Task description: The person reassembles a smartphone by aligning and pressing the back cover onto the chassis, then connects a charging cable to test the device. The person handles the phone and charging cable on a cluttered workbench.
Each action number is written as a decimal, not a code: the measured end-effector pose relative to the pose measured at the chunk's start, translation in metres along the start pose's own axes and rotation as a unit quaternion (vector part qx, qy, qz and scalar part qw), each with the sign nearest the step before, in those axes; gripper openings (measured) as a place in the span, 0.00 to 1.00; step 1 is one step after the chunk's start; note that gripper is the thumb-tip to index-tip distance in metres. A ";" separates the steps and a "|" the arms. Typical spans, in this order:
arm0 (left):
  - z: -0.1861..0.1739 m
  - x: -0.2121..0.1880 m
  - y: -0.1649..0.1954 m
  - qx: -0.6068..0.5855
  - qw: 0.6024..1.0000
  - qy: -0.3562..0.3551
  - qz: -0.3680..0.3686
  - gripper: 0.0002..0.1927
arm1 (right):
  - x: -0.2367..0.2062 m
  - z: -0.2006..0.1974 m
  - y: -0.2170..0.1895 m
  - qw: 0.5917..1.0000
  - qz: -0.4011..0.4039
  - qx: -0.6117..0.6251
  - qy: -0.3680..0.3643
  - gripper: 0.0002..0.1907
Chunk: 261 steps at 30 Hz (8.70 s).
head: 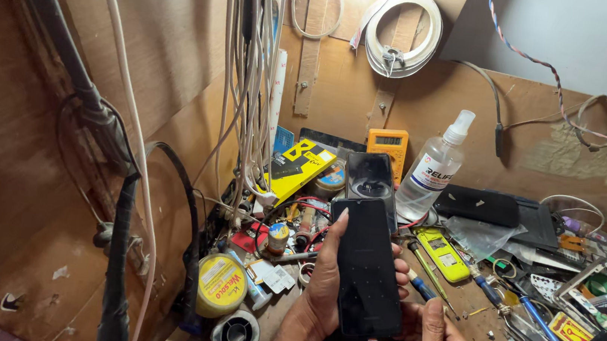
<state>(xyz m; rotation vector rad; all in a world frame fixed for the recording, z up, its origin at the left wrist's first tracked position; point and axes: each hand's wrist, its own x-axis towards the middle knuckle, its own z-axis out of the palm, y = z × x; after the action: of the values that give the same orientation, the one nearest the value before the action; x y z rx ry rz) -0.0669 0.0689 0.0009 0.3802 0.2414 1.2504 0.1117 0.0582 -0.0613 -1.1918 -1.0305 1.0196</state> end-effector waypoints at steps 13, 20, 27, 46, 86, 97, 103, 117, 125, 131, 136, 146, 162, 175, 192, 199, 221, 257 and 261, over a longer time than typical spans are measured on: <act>0.000 0.000 0.001 0.008 1.000 0.006 -0.004 0.51 | -0.002 -0.001 -0.004 0.999 0.027 -0.020 -0.001 0.28; -0.001 0.001 0.000 0.001 1.000 0.004 -0.007 0.53 | 0.000 -0.002 0.002 1.000 0.012 0.005 -0.003 0.26; -0.004 0.001 0.002 -0.001 1.000 -0.008 -0.004 0.53 | -0.003 -0.010 0.007 0.999 0.012 -0.047 0.012 0.25; 0.011 0.007 0.003 -0.003 0.999 0.006 0.040 0.53 | -0.027 -0.009 0.040 0.983 0.091 -0.083 -0.137 0.14; -0.007 0.018 0.019 0.080 0.993 0.034 0.078 0.57 | -0.022 -0.027 0.078 0.994 0.002 -0.067 -0.089 0.19; 0.010 0.013 0.016 -0.047 0.991 0.072 0.103 0.54 | -0.040 0.003 0.018 0.990 0.000 -0.140 0.025 0.12; 0.013 0.012 0.015 -0.110 0.985 0.082 0.105 0.52 | -0.049 0.021 0.002 0.992 -0.066 -0.103 0.036 0.12; -0.003 0.016 0.012 -0.074 0.993 0.065 0.070 0.48 | -0.041 0.005 0.038 0.993 -0.043 -0.107 0.019 0.13; 0.000 0.015 0.014 -0.032 0.995 0.055 0.072 0.49 | -0.035 0.002 0.049 0.994 -0.020 -0.103 0.031 0.14; 0.002 0.012 0.014 -0.016 0.994 0.056 0.097 0.51 | -0.038 0.008 0.033 0.991 -0.018 -0.125 0.041 0.14; 0.002 0.013 0.015 -0.037 0.989 0.062 0.129 0.50 | -0.045 0.019 0.010 0.994 -0.061 -0.091 0.027 0.11; 0.004 0.015 0.015 -0.083 0.977 0.118 0.160 0.48 | -0.057 0.043 -0.030 0.994 -0.075 -0.046 0.061 0.10; 0.001 0.033 0.036 -0.095 0.983 0.018 0.156 0.42 | -0.044 0.050 -0.075 0.987 -0.088 -0.127 -0.032 0.10; -0.005 0.043 0.047 -0.024 0.980 0.074 0.185 0.43 | -0.028 0.053 -0.078 0.943 -0.250 -0.205 -0.082 0.08; 0.004 0.043 0.024 -0.147 0.963 0.134 0.183 0.43 | -0.041 0.058 -0.075 0.974 -0.213 -0.071 0.027 0.09; -0.003 0.052 0.019 -0.223 0.943 0.120 0.216 0.38 | -0.040 0.058 -0.077 0.978 -0.193 -0.069 0.042 0.08; 0.008 0.029 0.024 -0.067 0.966 0.127 0.216 0.43 | -0.023 0.031 -0.094 0.971 -0.105 -0.176 -0.126 0.08; -0.018 0.018 0.020 0.097 0.992 0.030 0.079 0.62 | -0.001 0.013 -0.005 0.998 -0.025 -0.014 -0.059 0.31; -0.023 0.019 0.019 0.082 0.994 0.024 0.071 0.62 | 0.002 0.013 0.001 0.998 -0.008 0.000 -0.056 0.31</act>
<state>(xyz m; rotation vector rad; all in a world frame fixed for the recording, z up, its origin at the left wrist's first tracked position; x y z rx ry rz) -0.0864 0.0958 -0.0116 0.5168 0.3642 1.3845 0.0997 0.0627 -0.0606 -1.1352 -1.1247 1.0845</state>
